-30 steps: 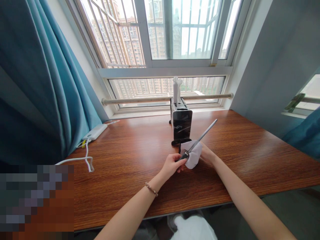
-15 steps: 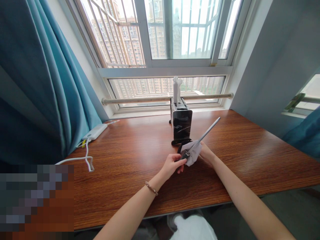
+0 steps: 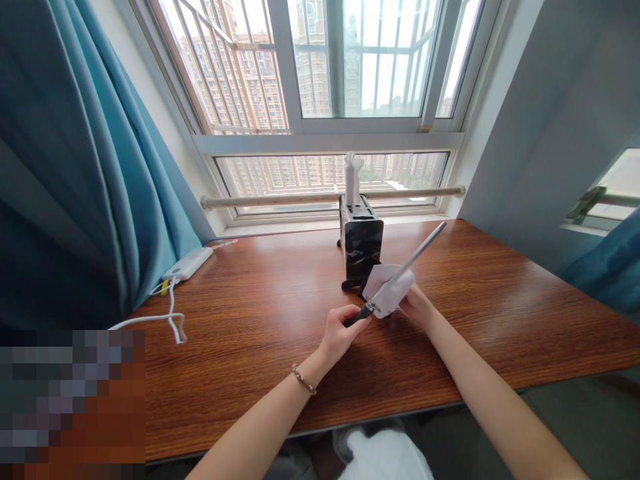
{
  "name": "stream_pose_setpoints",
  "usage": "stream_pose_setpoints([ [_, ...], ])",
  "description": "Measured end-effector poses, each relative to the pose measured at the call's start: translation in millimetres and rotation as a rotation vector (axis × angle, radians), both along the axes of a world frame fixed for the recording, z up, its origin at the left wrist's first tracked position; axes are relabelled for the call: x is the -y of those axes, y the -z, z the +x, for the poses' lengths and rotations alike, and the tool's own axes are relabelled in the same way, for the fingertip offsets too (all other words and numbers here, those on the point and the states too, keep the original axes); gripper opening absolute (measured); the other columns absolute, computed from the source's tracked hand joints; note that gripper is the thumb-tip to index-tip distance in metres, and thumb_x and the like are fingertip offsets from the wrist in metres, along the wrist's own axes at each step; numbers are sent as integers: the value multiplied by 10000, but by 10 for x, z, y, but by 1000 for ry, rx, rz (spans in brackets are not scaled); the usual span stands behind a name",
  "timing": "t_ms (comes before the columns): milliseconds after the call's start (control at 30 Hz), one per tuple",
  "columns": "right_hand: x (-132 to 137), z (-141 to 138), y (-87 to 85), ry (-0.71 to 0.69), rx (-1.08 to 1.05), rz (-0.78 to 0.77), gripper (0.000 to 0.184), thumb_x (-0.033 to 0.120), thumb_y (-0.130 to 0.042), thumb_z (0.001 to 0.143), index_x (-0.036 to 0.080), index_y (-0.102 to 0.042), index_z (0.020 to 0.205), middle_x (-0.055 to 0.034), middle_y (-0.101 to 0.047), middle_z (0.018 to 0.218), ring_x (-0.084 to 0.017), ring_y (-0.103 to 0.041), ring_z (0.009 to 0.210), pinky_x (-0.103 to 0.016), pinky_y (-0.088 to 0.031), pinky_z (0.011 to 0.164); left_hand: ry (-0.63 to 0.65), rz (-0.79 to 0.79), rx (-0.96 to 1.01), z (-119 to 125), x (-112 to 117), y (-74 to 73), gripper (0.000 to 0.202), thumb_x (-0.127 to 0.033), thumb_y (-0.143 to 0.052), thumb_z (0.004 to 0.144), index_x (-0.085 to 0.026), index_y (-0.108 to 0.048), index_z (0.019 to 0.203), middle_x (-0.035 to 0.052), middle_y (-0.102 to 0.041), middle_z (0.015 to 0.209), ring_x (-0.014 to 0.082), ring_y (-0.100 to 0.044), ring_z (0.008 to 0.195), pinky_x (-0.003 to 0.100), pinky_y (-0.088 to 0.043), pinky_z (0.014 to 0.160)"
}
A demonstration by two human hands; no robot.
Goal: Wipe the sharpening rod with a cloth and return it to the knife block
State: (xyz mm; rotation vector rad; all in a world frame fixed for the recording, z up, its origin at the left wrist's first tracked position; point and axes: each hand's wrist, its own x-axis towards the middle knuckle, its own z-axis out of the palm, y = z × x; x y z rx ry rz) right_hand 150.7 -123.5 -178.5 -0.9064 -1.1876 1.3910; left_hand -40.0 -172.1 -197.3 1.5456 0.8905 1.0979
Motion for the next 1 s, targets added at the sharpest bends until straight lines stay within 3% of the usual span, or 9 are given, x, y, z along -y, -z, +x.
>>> stream_pose_setpoints([
  [167,-23,27,36,12,-151,-7,310,412,-649,637,176,-634,838,-66,-655,854,-203,-571,773,-316,-481,703,-66,-39,116,-20,-29,-22,257,-362,-579,737,-121,-534,661,-24,-444,481,69,-386,427,198,-290,428],
  [500,-157,95,274,2,-116,-64,391,517,-699,531,205,-627,755,-65,-669,861,-242,-586,807,-338,-486,696,-70,-86,148,-25,-67,-6,307,-411,-586,720,-121,-524,642,-19,-439,477,71,-381,423,200,-279,413],
  [1000,-38,50,114,-169,-103,-135,388,498,-640,621,182,-637,846,-95,-670,872,-256,-609,808,-350,-505,684,-31,-95,108,-6,-42,-15,302,-408,-578,727,-126,-512,641,-22,-436,477,71,-375,423,196,-270,412],
])
